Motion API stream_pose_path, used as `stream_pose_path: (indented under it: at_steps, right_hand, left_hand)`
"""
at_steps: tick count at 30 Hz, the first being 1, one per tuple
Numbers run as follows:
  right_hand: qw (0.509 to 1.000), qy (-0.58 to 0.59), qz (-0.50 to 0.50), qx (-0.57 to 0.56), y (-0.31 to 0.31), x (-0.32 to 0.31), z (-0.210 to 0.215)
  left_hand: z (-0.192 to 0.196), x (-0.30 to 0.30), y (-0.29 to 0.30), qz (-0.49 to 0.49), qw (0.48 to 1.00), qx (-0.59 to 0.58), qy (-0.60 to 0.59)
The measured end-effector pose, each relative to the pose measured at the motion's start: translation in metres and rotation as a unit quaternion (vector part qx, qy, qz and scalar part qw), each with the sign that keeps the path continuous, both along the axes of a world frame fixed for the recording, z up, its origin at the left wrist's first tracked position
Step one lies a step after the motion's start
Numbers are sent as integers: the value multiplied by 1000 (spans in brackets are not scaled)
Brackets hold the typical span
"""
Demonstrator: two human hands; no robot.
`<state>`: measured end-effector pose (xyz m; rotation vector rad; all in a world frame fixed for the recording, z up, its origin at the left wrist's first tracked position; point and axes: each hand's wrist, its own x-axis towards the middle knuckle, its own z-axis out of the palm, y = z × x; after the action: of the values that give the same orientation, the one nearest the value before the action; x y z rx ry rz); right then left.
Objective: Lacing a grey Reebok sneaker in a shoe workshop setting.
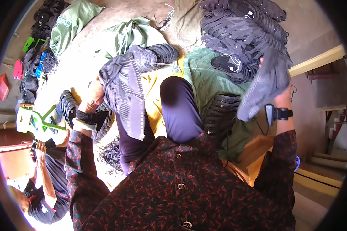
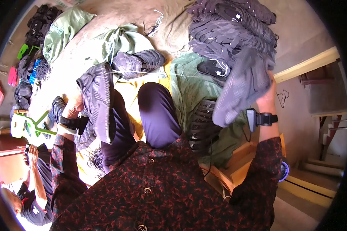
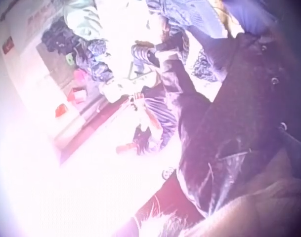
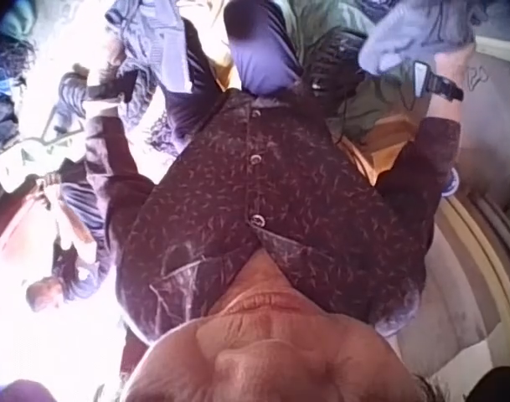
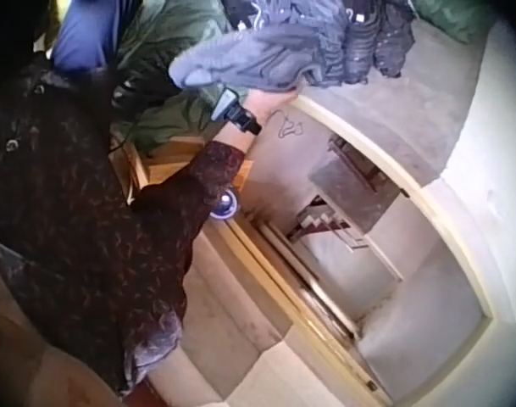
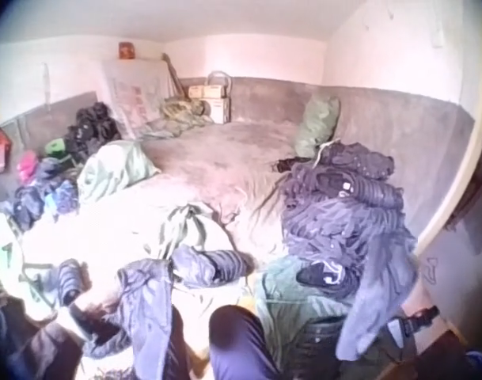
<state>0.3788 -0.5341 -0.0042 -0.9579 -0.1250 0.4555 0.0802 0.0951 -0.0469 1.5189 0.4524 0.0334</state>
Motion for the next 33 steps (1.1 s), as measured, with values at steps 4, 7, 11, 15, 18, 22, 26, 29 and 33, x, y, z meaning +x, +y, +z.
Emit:
stream_pose_path:
  at_steps: [4, 7, 11, 15, 18, 22, 26, 29, 33]
  right_hand:
    - [986, -117, 117, -10, 38, -64, 54]
    - [976, -158, 131, -76, 35, -94, 74]
    - [951, -163, 76, -253, 100, -145, 93]
    - [969, -62, 181, -159, 161, -160, 86]
    - [947, -150, 190, -209, 200, -174, 83]
    - [928, -211, 192, -238, 231, -173, 67]
    - [904, -295, 171, -257, 259, -169, 62]
    - [940, -230, 153, -201, 271, -160, 33]
    - [945, -197, 151, -212, 286, -154, 24]
  left_hand:
    - [-18, -22, 15, -13, 988, 40, -146]
    - [16, 24, -25, -90, 968, 232, -36]
    - [32, 49, -69, -109, 893, 437, 17]
    - [37, 55, -115, -137, 883, 443, -68]
    - [40, 66, -131, -180, 891, 410, -72]
    - [27, 66, -122, -199, 944, 247, -86]
    - [8, 68, -112, -194, 958, 153, -143]
    - [28, 64, -113, -208, 966, 153, 15]
    - [45, 52, -125, -110, 991, 64, 40]
